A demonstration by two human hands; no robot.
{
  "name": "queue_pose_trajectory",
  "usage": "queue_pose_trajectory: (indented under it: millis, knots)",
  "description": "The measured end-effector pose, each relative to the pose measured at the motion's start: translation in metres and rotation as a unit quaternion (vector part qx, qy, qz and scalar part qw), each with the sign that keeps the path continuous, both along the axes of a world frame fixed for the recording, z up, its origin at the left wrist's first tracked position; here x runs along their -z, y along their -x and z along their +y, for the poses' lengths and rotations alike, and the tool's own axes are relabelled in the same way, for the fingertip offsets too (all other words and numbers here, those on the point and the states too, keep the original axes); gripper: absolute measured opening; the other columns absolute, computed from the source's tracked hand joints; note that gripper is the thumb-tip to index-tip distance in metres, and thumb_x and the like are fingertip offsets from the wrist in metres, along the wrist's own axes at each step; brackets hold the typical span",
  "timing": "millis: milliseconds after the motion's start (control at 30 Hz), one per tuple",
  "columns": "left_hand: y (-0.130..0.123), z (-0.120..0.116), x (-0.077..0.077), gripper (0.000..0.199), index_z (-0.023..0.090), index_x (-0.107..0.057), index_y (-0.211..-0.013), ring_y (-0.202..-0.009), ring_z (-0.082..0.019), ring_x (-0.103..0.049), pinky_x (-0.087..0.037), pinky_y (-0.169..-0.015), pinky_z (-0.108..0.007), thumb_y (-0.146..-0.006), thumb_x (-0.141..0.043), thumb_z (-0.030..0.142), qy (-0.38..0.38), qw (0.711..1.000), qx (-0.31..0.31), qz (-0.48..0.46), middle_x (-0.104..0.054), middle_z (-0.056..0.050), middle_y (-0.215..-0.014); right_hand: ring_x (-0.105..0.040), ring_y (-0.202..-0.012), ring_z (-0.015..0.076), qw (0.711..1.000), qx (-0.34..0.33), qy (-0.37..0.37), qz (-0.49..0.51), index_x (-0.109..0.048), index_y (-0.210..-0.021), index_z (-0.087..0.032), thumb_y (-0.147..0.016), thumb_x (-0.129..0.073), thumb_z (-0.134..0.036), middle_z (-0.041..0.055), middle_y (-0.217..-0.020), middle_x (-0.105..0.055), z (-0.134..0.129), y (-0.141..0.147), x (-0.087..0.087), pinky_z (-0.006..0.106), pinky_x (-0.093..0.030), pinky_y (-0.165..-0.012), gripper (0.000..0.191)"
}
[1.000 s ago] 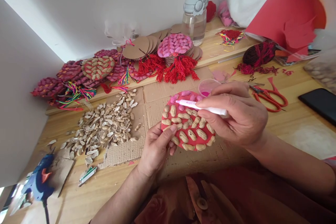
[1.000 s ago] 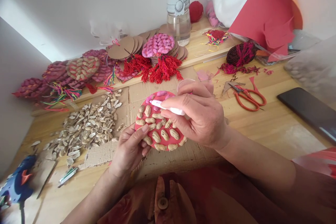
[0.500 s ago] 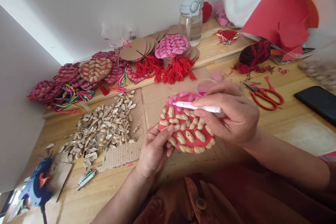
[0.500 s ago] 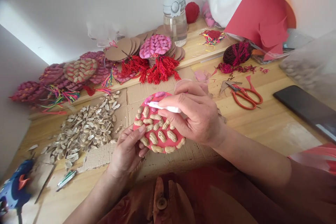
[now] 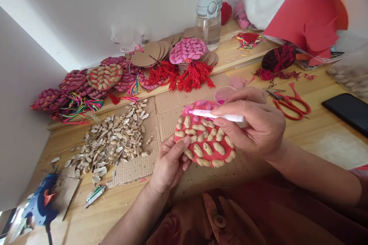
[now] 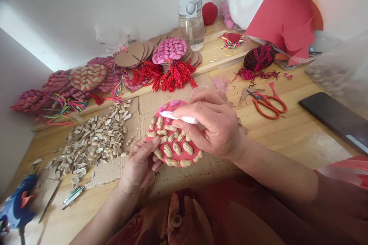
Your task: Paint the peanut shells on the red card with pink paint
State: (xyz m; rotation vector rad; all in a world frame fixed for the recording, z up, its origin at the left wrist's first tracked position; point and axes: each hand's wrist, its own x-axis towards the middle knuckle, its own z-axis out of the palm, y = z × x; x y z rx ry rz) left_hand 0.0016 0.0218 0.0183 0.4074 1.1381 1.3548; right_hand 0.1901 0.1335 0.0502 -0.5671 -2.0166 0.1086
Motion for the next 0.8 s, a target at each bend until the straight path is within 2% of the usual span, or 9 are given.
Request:
queue_pose_trajectory:
  millis: [167,267,333,567,700,800]
  knots:
    - [-0.0003,0.0008,0.0001,0.045,0.018,-0.059,-0.065,-0.043,-0.005,-0.034,-0.028,-0.034,-0.013,-0.071,-0.096,0.042,-0.008,1.0,0.003,-0.006,-0.043,0.008,-0.051,-0.075,-0.086,0.0227,0.999,0.0,-0.03,0.013,-0.072,-0.111,-0.032,-0.095,-0.074,-0.023,-0.0025,-0.091,-0.082,0.0016,0.0003,0.0011,0.045,-0.062,-0.084,0.019]
    - [-0.0001,0.0006,0.0009,0.044,0.018,-0.059,-0.065,-0.043,-0.005,-0.034,-0.028,-0.034,-0.013,-0.071,-0.096,0.041,-0.012,1.0,0.004,-0.011,-0.043,0.008,-0.051,-0.075,-0.087,0.0238,1.0,0.016,-0.013,0.008,-0.073,-0.109,-0.034,-0.096,-0.072,-0.021,-0.0016,-0.09,-0.082,0.0011,0.0004,0.0008,0.046,-0.062,-0.085,0.019]
    - [0.0003,0.0004,0.0014,0.044,0.018,-0.059,-0.065,-0.043,-0.005,-0.034,-0.028,-0.034,-0.013,-0.071,-0.096,0.041,-0.013,1.0,0.005,-0.013,-0.043,0.008,-0.051,-0.075,-0.089,0.0247,1.0,0.005,-0.01,0.004,-0.074,-0.108,-0.035,-0.095,-0.073,-0.021,-0.0017,-0.091,-0.082,0.0008,0.0004,0.0009,0.047,-0.062,-0.085,0.019]
    - [0.0013,0.001,0.0016,0.046,0.018,-0.057,-0.063,-0.043,-0.005,-0.034,-0.028,-0.034,-0.013,-0.069,-0.097,0.04,-0.014,1.0,0.003,-0.009,-0.043,0.008,-0.052,-0.075,-0.086,0.0219,0.998,0.017,-0.023,0.047,-0.076,-0.104,-0.028,-0.091,-0.079,-0.023,-0.0008,-0.086,-0.081,0.0065,-0.0005,0.0041,0.041,-0.057,-0.085,0.014]
    - [0.0011,0.0013,0.0015,0.047,0.018,-0.057,-0.062,-0.043,-0.005,-0.033,-0.028,-0.034,-0.013,-0.067,-0.098,0.04,-0.011,1.0,0.0,-0.01,-0.044,0.008,-0.051,-0.074,-0.086,0.0222,0.999,0.002,-0.017,0.031,-0.076,-0.109,-0.03,-0.093,-0.076,-0.021,-0.0003,-0.091,-0.082,0.006,-0.0003,0.0037,0.041,-0.058,-0.084,0.018]
    - [0.001,0.0012,0.0011,0.047,0.018,-0.057,-0.062,-0.043,-0.005,-0.033,-0.028,-0.034,-0.013,-0.066,-0.099,0.04,-0.007,1.0,-0.007,-0.008,-0.044,0.008,-0.05,-0.075,-0.087,0.0232,0.999,0.026,-0.019,0.036,-0.076,-0.104,-0.03,-0.092,-0.077,-0.023,-0.0006,-0.087,-0.081,0.0061,-0.0002,0.0035,0.042,-0.057,-0.086,0.014]
